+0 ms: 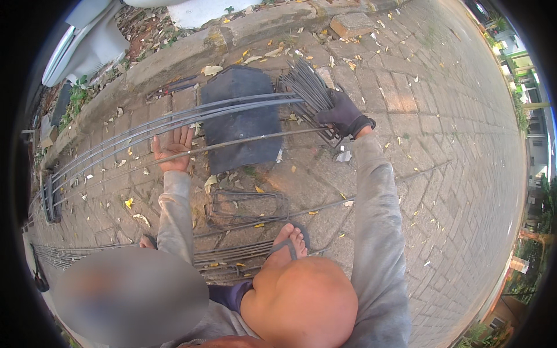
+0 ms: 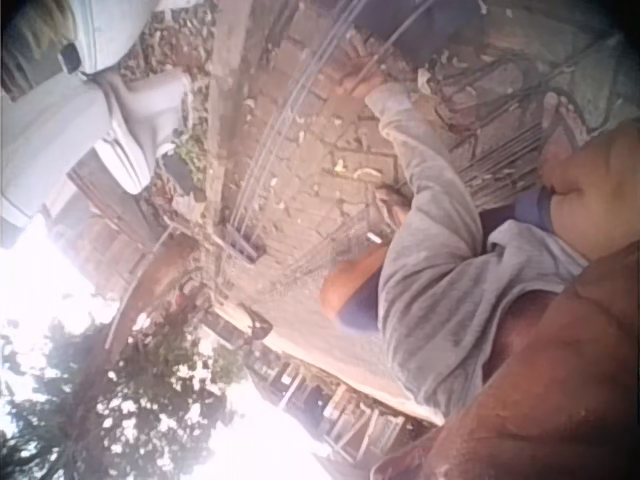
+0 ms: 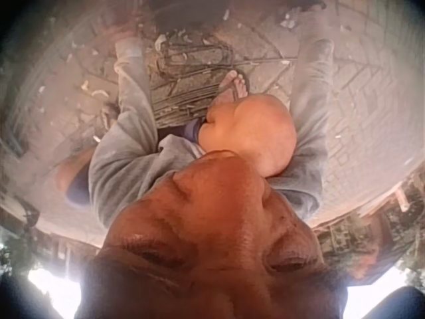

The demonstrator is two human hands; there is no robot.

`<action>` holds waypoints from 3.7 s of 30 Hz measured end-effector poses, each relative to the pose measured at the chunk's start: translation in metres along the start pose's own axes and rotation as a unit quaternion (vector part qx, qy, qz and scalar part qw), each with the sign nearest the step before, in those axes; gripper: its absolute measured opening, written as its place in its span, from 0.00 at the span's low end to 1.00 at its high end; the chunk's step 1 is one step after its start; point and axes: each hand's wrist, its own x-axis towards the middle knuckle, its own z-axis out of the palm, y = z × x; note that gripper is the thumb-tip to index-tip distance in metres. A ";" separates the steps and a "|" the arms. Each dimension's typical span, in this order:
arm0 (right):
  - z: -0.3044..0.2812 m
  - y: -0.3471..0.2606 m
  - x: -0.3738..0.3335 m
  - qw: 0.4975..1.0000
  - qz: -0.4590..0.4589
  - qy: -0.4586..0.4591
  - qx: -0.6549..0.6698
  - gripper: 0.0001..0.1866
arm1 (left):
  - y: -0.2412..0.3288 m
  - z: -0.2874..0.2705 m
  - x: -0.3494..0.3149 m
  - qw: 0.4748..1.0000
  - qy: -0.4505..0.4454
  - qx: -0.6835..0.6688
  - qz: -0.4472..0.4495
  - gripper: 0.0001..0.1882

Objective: The person sits on a paved outdoor surface and assembles metal frames by inserting short bent metal rods into longer horizontal bars. The person repeatedly picks up rods, aligns them, and secures them into the frame structure, stacking completed units on the ground.

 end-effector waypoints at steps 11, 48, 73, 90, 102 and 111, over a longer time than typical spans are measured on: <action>0.020 -0.016 -0.017 0.985 0.143 0.004 -0.098 0.44 | 0.070 -0.022 -0.024 0.930 0.289 0.005 0.225 0.36; 0.167 -0.102 -0.010 0.991 -0.008 0.124 0.049 0.40 | 0.043 0.047 0.029 0.963 -0.259 -0.007 0.071 0.40; 0.244 -0.194 0.028 0.980 -0.173 -0.032 -0.091 0.18 | 0.091 0.042 -0.067 0.498 0.305 0.559 0.588 0.17; 0.292 -0.098 -0.117 0.862 0.055 -0.224 -0.451 0.19 | -0.011 0.104 -0.051 0.202 0.133 0.950 0.200 0.54; 0.264 -0.037 -0.137 0.958 -0.034 -0.143 -0.245 0.08 | 0.138 0.075 -0.016 0.287 0.252 0.908 0.172 0.61; 0.133 -0.047 -0.172 0.995 0.021 0.035 0.092 0.09 | 0.091 0.085 -0.026 0.220 0.180 0.894 0.346 0.45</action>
